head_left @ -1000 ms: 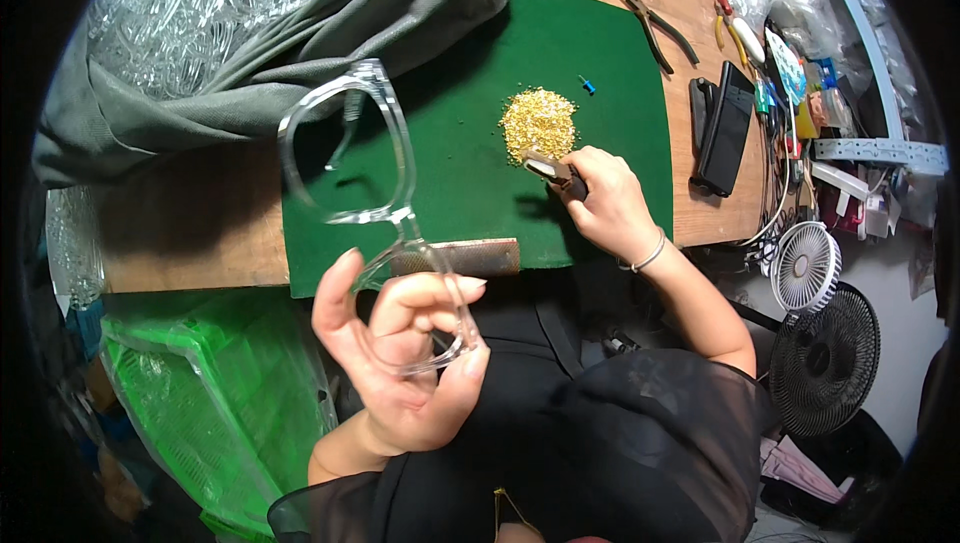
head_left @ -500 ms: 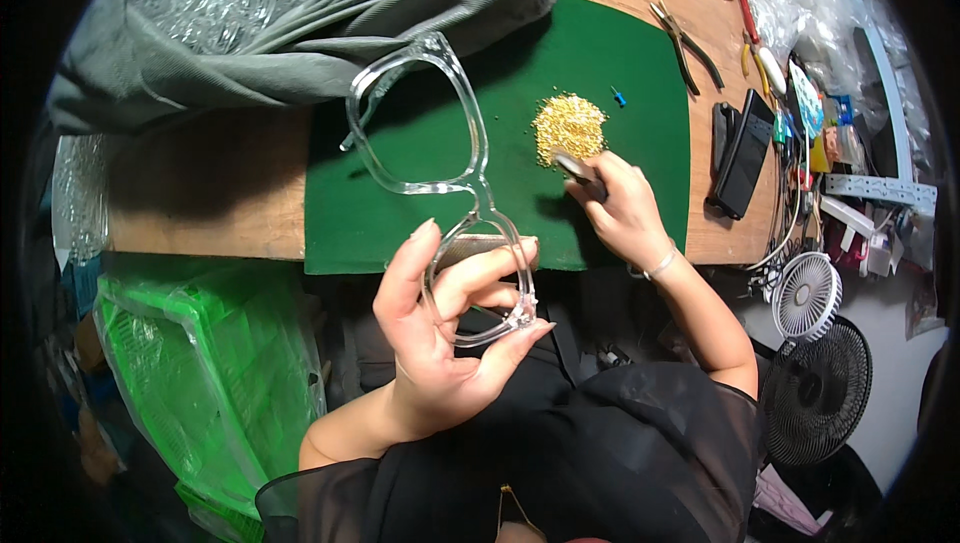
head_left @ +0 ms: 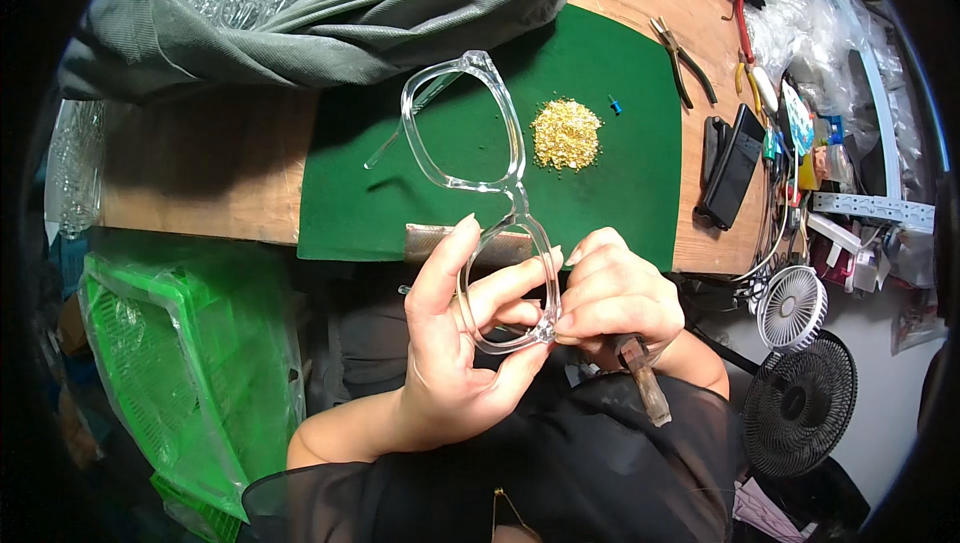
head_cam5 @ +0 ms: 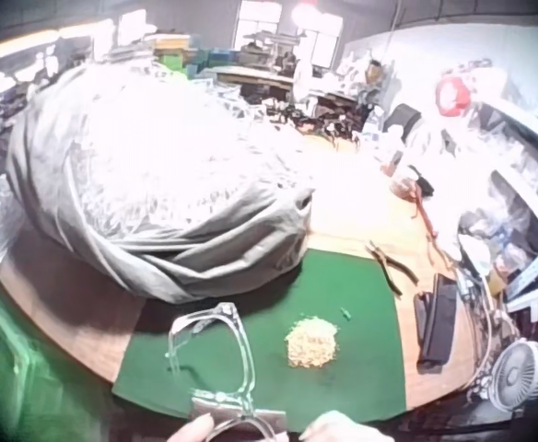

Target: The person assembles a pair of clear eyeglasses by hand, using pliers to bend and attach the temple arms to the frame. They repeatedly adjust the arms and inspect the fit throughout the process.

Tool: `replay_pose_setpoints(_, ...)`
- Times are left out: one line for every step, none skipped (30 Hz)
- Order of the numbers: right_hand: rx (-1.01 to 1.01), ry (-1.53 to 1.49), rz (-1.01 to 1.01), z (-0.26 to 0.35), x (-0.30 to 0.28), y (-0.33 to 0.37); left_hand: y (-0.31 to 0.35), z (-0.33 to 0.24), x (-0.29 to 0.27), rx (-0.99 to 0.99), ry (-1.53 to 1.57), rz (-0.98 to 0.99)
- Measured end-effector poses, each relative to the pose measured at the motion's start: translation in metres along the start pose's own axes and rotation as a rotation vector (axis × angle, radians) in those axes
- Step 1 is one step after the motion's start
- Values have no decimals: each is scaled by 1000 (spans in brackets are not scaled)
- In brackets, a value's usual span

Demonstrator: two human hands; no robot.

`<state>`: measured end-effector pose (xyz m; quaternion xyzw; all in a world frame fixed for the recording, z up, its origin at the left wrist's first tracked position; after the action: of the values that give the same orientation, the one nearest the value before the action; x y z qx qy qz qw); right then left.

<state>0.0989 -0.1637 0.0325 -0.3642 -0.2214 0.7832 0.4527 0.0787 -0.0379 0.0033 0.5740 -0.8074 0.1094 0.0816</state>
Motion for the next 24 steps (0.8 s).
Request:
replay_pose_setpoints(0,-5,9,0,0,0,0,0,0,5,-1,3)
replay_pose_setpoints(1,-11,17,0,0,-1,0,-1,0,10,-2,6)
replay_pose_setpoints(4,-16,15,1,0,-1,0,-1,0,-8,-17,6)
replay_pose_setpoints(7,-22,13,1,0,-2,0,-1,0,-27,-32,6)
replay_pose_setpoints(10,-29,12,0,0,-2,0,0,1,-45,-47,6)
replay_pose_setpoints(13,-45,-10,-1,0,-1,-1,0,1,-46,-61,6)
replay_pose_setpoints(17,-61,-31,-3,1,1,-1,0,1,-47,-75,6)
replay_pose_setpoints(21,-77,-53,-4,0,2,-1,0,1,-48,-90,6)
replay_pose_setpoints(46,-87,-28,-5,2,2,-1,1,0,-60,-88,-1)
replay_pose_setpoints(72,-97,-3,-6,3,1,0,3,0,-73,-86,-8)
replay_pose_setpoints(98,-107,22,-8,4,0,0,4,-1,-85,-84,-15)
replay_pose_setpoints(116,-120,20,-9,4,0,0,3,-1,-75,-94,-12)
replay_pose_setpoints(135,-133,18,-10,5,0,0,2,-1,-65,-103,-10)
replay_pose_setpoints(154,-145,16,-12,5,0,0,1,0,-55,-112,-7)
replay_pose_setpoints(155,-156,40,-12,6,-1,0,2,0,-48,-121,-9)
replay_pose_setpoints(160,-146,55,-11,6,-2,0,2,1,-41,-130,-11)
replay_pose_setpoints(166,-135,70,-10,7,-2,1,3,2,-34,-139,-12)
replay_pose_setpoints(168,-124,87,-10,7,-2,1,3,2,-38,-128,-16)
replay_pose_setpoints(154,-106,102,-8,7,-3,1,4,2,-42,-117,-19)
replay_pose_setpoints(142,-85,76,-7,6,-1,1,4,2,-47,-107,-23)
replay_pose_setpoints(130,-65,48,-7,6,2,0,3,3,-38,-127,-12)
replay_pose_setpoints(118,-45,20,-6,5,4,-1,0,2,-29,-148,-1)
replay_pose_setpoints(112,-42,21,-5,4,5,-2,-1,3,-20,-169,10)
replay_pose_setpoints(106,-44,21,-5,4,5,-2,1,2,-39,-135,2)
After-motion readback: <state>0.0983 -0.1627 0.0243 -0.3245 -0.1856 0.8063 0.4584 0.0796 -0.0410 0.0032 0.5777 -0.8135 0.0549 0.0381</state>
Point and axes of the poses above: each hand's wrist, its own y-axis away from the middle knuckle, its own x-axis out of the palm, z = x × y, the point moved 7 cm from there along -y, towards the middle knuckle, and after that the axes turned 12 degrees about -x, right-handed, at the moved point
